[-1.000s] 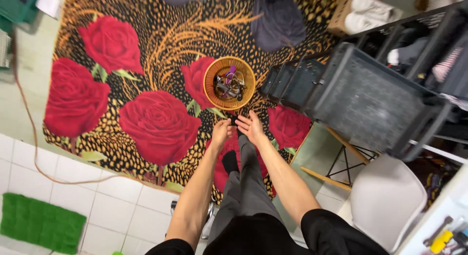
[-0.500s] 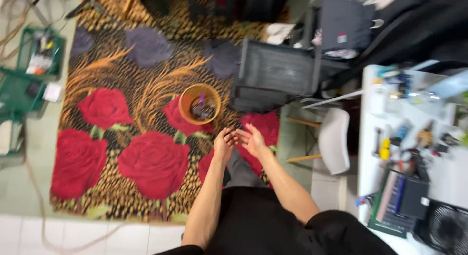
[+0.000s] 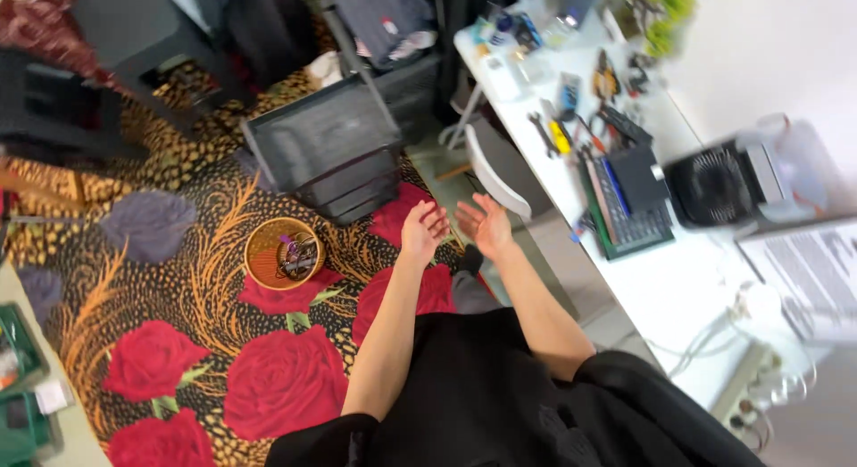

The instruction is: The person repeatedly retrieves books, notebooks, and cables from a rolling cart and places them on a white desk, then moves combs, brushes, and tools into a small woven basket. The person handles items one at a time and returns to the cart multiple times.

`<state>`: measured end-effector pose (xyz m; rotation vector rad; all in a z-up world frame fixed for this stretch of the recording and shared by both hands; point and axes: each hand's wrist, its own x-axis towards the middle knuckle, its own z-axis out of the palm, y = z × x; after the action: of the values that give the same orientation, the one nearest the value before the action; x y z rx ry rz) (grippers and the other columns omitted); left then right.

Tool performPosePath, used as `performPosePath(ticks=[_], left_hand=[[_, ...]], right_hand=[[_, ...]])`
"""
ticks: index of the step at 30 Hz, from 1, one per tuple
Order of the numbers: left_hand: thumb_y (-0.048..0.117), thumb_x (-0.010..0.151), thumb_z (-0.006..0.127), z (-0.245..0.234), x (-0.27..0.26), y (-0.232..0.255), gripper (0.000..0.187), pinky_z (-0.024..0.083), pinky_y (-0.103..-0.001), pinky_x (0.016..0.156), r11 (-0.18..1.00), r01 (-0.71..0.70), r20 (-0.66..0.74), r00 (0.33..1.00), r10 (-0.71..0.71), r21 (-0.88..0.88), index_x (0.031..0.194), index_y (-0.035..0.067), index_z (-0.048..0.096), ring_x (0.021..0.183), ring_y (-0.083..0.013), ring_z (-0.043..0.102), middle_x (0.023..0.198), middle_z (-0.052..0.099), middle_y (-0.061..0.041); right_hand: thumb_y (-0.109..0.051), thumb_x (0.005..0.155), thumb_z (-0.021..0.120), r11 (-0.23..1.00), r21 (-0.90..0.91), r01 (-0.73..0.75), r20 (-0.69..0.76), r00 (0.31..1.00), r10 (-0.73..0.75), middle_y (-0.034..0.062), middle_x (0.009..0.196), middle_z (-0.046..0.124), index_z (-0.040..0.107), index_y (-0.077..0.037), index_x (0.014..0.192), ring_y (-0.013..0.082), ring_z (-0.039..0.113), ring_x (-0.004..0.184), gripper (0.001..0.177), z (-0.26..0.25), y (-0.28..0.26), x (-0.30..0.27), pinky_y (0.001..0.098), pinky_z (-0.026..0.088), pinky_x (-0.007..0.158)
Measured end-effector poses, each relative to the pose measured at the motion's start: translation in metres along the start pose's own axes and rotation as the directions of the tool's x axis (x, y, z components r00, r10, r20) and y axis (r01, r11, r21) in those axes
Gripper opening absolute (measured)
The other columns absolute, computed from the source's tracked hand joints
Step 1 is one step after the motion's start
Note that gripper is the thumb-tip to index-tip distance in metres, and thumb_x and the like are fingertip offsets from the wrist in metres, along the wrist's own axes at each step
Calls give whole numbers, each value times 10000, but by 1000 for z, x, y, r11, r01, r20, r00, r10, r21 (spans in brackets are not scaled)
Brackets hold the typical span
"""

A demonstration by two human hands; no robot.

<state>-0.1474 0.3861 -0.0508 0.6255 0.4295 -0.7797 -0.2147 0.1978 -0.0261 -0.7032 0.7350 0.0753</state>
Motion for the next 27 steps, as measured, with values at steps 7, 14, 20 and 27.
performPosePath(ticks=[7, 14, 20, 27], left_hand=[[478, 980, 619, 73, 60, -34, 562, 531, -453, 908, 990, 102, 69, 992, -109, 99, 1391, 104, 539, 998, -275, 667, 1163, 730, -93], [374, 967, 677, 152, 135, -69, 394, 526, -443, 878, 960, 156, -9, 987, -158, 235, 1261, 140, 559, 930, -257, 667, 1128, 706, -86], [446, 950, 663, 220, 178, -103, 455, 535, -405, 828, 932, 181, -64, 983, -170, 313, 1244, 105, 597, 914, -248, 674, 1135, 732, -111], [403, 927, 698, 260, 205, -128, 451, 534, -394, 804, 892, 237, -126, 971, -203, 384, 1251, 104, 600, 910, -247, 675, 1099, 733, -105]], right_hand=[[-459, 1059, 472, 996, 9, 87, -51, 995, -87, 140, 1406, 684, 460, -155, 1524, 290, 693, 1160, 555, -64, -97, 16, 425, 518, 953], [-364, 1032, 585, 970, -166, 178, -65, 979, -191, 144, 1313, 747, 599, -106, 1390, 254, 741, 1103, 441, -116, -209, 55, 380, 553, 913], [-295, 1009, 648, 933, -291, 211, -81, 967, -244, 108, 1127, 770, 669, -97, 1260, 201, 759, 952, 320, -161, -263, 77, 304, 550, 756], [-181, 971, 660, 873, -393, 290, -153, 915, -373, 90, 1056, 773, 714, -61, 1147, 180, 766, 900, 220, -216, -307, 94, 298, 560, 758]])
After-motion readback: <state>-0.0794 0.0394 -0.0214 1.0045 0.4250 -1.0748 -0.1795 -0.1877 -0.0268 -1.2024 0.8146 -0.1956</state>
